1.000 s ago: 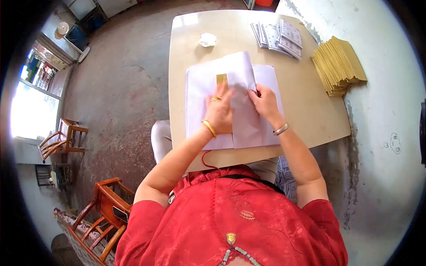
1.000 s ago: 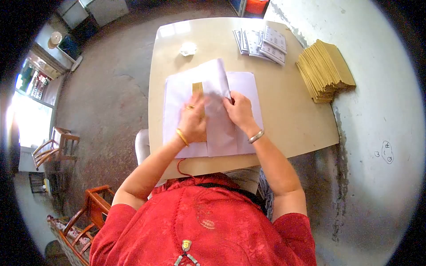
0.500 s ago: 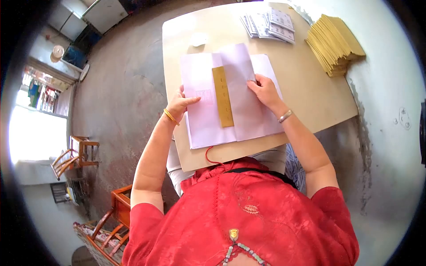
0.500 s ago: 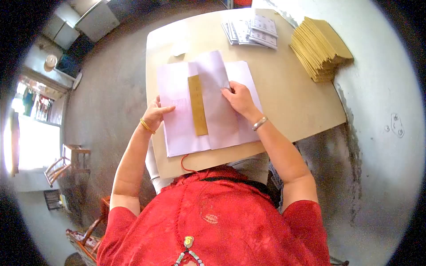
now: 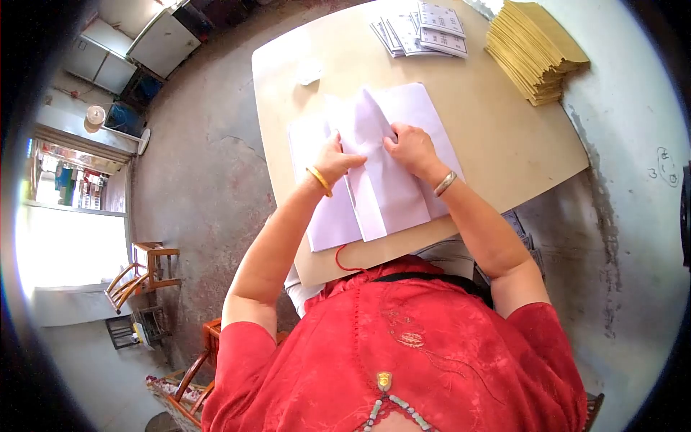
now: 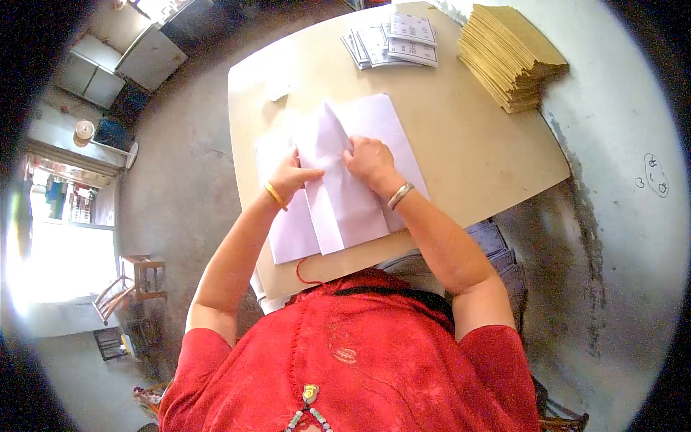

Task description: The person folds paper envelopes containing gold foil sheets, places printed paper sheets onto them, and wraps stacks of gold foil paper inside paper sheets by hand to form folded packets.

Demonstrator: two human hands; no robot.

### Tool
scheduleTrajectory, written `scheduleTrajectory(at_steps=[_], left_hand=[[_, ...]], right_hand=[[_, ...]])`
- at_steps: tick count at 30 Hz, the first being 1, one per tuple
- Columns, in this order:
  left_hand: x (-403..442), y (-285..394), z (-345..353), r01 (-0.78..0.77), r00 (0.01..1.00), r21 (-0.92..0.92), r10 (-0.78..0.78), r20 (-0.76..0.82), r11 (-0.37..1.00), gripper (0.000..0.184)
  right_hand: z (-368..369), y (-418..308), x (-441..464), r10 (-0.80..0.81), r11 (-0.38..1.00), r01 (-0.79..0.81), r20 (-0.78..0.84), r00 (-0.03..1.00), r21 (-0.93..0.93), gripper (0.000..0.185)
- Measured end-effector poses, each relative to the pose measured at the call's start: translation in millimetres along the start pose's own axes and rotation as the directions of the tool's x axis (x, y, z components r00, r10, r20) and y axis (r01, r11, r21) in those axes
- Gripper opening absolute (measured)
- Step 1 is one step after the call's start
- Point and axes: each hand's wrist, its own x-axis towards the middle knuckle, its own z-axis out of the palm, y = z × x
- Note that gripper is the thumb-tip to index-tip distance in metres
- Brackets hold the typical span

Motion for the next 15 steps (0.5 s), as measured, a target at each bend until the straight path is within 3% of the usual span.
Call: scheduleTrajectory(at_steps=[4,7,10,13,15], left_hand=[[6.6,-2.8,13.4,-0.032,0.997,0.094,0.038,-0.063,0.995,0.078],[5.1,0.9,13.5,-0.027,0.999,0.124,0.031,-0.026,0.992,0.082],[-8.4,11.9,21.5,0.162,0.984,0.051,-0.158,-0.087,0.985,0.081],[-24.8,-2.7,26.3,-0.018,0.999,-0.091,0.013,-0.05,0.996,0.064],[-40.8,-26.0,31.9,-0.268,0.96,0.27,0.28,-0.005,0.925,0.055]], right_hand=[[3.2,0.9,1.4,-0.017,0.999,0.017,-0.002,1.0,-0.039,0.026],[2.1,-1.4,0.7,-0.003,0.999,0.003,0.001,1.0,-0.042,0.024],[3.0,-1.1,0.5,-0.008,0.999,0.008,-0.004,1.0,-0.038,0.023],[6.1,2.9,2.1,-0.007,0.998,0.007,-0.006,1.0,-0.062,0.023],[5.7,2.8,3.1,0.006,0.997,-0.006,-0.002,1.0,-0.083,0.022]])
